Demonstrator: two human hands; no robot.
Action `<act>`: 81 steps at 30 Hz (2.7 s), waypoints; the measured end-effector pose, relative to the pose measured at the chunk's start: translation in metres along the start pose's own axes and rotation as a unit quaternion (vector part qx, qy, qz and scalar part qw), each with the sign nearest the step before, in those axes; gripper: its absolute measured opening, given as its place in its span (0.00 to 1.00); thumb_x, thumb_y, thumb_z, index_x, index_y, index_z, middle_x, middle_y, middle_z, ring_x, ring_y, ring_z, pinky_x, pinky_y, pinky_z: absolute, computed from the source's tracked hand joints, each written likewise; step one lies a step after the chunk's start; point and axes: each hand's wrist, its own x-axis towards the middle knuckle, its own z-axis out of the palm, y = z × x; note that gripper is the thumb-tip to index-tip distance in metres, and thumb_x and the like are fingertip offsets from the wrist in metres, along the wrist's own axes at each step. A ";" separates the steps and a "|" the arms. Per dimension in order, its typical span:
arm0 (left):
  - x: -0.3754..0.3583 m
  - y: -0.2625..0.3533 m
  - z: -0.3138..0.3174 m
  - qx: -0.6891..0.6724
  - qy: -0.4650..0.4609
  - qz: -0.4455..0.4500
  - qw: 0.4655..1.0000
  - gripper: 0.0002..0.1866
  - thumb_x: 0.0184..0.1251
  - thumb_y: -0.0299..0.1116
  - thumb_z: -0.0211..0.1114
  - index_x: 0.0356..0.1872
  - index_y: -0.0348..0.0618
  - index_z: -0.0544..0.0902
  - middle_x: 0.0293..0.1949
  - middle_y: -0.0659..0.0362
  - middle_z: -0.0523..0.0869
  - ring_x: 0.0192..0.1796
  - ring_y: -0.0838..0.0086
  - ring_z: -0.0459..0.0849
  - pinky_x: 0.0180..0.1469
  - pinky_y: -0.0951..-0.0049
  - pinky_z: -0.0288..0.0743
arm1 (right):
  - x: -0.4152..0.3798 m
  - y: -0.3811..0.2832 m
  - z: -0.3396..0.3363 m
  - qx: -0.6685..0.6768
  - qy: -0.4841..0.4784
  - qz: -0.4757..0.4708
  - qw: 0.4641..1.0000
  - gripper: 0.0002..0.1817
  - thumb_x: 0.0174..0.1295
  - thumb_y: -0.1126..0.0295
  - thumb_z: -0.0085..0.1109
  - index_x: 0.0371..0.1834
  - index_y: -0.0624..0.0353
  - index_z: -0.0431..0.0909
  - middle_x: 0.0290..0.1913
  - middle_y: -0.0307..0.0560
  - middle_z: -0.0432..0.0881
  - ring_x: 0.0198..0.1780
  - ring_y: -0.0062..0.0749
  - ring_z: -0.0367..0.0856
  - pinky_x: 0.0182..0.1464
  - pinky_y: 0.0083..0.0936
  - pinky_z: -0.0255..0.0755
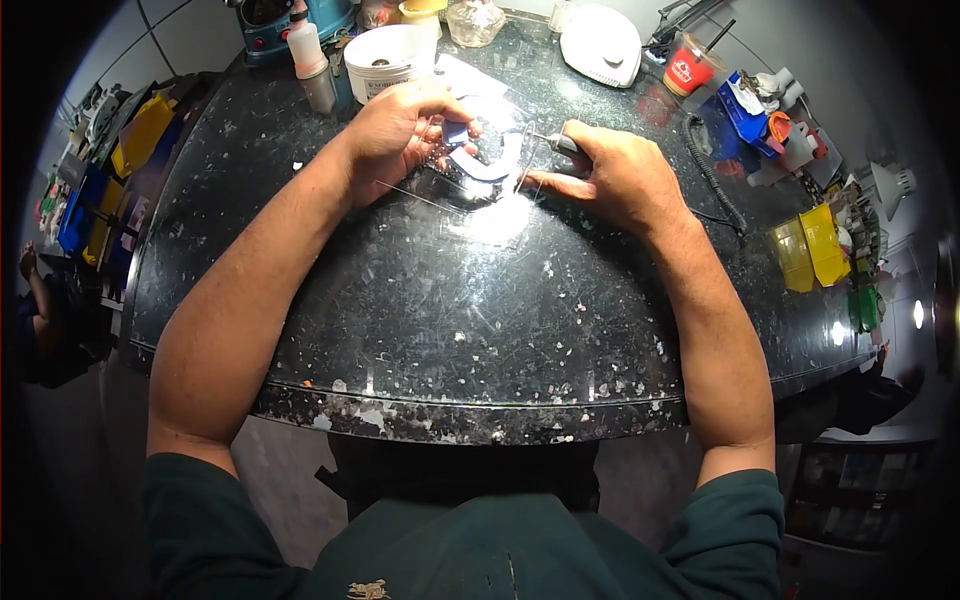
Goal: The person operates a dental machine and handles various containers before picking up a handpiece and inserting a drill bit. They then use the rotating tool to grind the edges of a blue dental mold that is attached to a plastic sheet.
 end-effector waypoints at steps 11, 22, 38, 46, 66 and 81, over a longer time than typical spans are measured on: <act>0.004 -0.003 -0.006 -0.027 -0.027 -0.001 0.999 0.22 0.68 0.26 0.59 0.62 0.32 0.70 0.39 0.52 0.86 0.35 0.77 0.87 0.34 0.83 0.83 | 0.000 0.003 0.003 0.010 0.013 -0.022 1.000 0.29 0.55 0.35 0.65 0.31 0.54 0.80 0.29 0.50 0.84 0.34 0.50 0.86 0.36 0.42 0.79; 0.008 -0.007 -0.010 -0.014 -0.033 0.002 0.999 0.13 0.68 0.32 0.62 0.47 0.33 0.78 0.38 0.53 0.85 0.39 0.71 0.89 0.33 0.77 0.81 | -0.001 0.002 0.003 0.001 0.026 -0.036 0.999 0.27 0.54 0.42 0.72 0.36 0.56 0.80 0.26 0.49 0.81 0.31 0.47 0.84 0.34 0.38 0.77; 0.009 -0.007 -0.010 -0.011 -0.018 -0.006 1.000 0.13 0.68 0.32 0.62 0.46 0.32 0.79 0.34 0.53 0.84 0.37 0.72 0.89 0.33 0.77 0.81 | 0.000 0.003 0.003 0.002 0.016 -0.033 0.999 0.27 0.54 0.42 0.71 0.36 0.57 0.79 0.25 0.49 0.80 0.30 0.48 0.83 0.33 0.38 0.76; 0.006 -0.007 -0.011 0.001 -0.020 -0.001 1.000 0.13 0.69 0.33 0.62 0.46 0.32 0.79 0.35 0.52 0.85 0.38 0.72 0.88 0.34 0.77 0.82 | 0.000 0.003 0.003 0.005 0.019 -0.038 0.999 0.27 0.54 0.43 0.72 0.38 0.56 0.80 0.26 0.50 0.81 0.30 0.47 0.83 0.33 0.37 0.76; 0.002 -0.001 -0.006 0.007 -0.024 -0.007 1.000 0.17 0.68 0.31 0.62 0.53 0.33 0.76 0.37 0.54 0.86 0.36 0.75 0.89 0.31 0.82 0.80 | 0.000 0.001 0.000 0.007 -0.005 -0.022 1.000 0.30 0.56 0.35 0.64 0.31 0.55 0.80 0.28 0.51 0.84 0.35 0.51 0.85 0.37 0.43 0.78; 0.000 0.001 -0.003 0.004 -0.022 -0.015 1.000 0.20 0.68 0.29 0.61 0.59 0.33 0.73 0.40 0.54 0.85 0.36 0.76 0.89 0.30 0.84 0.81 | 0.000 0.003 0.002 0.015 -0.001 -0.028 1.000 0.29 0.56 0.35 0.64 0.31 0.54 0.80 0.28 0.50 0.84 0.35 0.51 0.85 0.37 0.43 0.78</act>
